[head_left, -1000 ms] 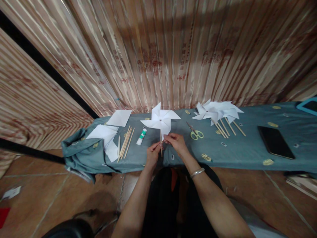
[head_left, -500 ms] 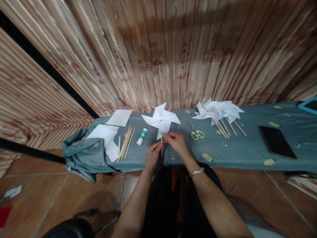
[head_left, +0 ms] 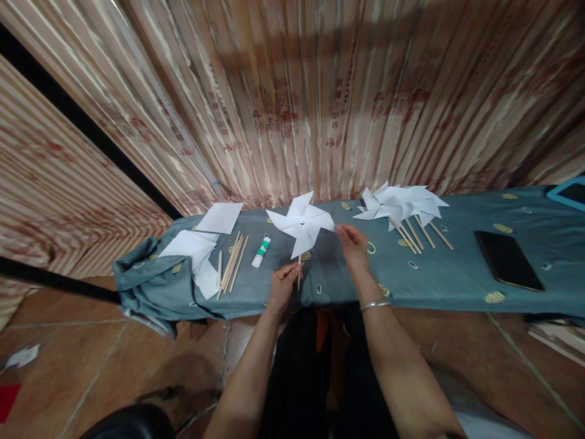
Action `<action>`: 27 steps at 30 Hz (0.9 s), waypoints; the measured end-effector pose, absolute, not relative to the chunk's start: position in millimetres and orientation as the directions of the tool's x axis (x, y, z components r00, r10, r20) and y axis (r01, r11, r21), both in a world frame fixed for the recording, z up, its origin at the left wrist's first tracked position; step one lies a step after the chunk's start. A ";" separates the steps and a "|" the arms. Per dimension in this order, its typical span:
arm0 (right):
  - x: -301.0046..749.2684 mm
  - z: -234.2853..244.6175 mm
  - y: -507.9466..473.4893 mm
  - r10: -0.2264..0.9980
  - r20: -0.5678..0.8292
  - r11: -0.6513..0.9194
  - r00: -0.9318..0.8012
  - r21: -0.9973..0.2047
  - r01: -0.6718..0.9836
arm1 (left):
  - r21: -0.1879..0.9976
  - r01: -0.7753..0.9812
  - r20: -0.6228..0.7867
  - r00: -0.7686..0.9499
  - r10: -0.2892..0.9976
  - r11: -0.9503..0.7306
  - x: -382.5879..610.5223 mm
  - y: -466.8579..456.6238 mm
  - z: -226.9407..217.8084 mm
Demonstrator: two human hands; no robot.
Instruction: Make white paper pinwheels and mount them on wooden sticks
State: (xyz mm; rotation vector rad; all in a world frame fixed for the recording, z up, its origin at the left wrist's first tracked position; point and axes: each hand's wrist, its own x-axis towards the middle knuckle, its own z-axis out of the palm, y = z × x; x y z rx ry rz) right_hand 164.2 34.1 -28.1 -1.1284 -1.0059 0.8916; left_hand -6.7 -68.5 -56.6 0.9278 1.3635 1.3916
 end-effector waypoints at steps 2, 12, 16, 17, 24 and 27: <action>160.4 -29.9 37.2 0.947 0.149 0.187 0.284 -0.976 -0.111 | 0.991 -0.115 -0.093 -0.266 0.959 0.065 -6.9 -68.2 -56.1; 152.8 -29.9 28.9 0.969 0.086 0.132 0.233 -0.973 -0.190 | 0.989 -0.137 -0.090 -0.288 0.953 0.052 -6.6 -67.6 -59.5; 147.6 -27.8 18.0 0.979 0.074 0.111 0.192 -0.975 -0.190 | 0.987 -0.154 -0.090 -0.305 0.948 0.044 -6.3 -66.4 -63.2; 146.3 -27.4 15.3 0.982 0.069 0.101 0.174 -0.978 -0.182 | 0.987 -0.158 -0.088 -0.307 0.948 0.040 -6.4 -66.3 -63.8; 136.2 -27.0 1.6 0.996 0.056 0.064 0.074 -0.991 -0.120 | 0.985 -0.174 -0.078 -0.316 0.946 0.023 -6.3 -66.6 -64.0; 131.4 -27.6 -2.0 0.998 0.051 0.055 0.040 -0.993 -0.100 | 0.985 -0.173 -0.072 -0.326 0.943 0.016 -5.9 -66.9 -64.1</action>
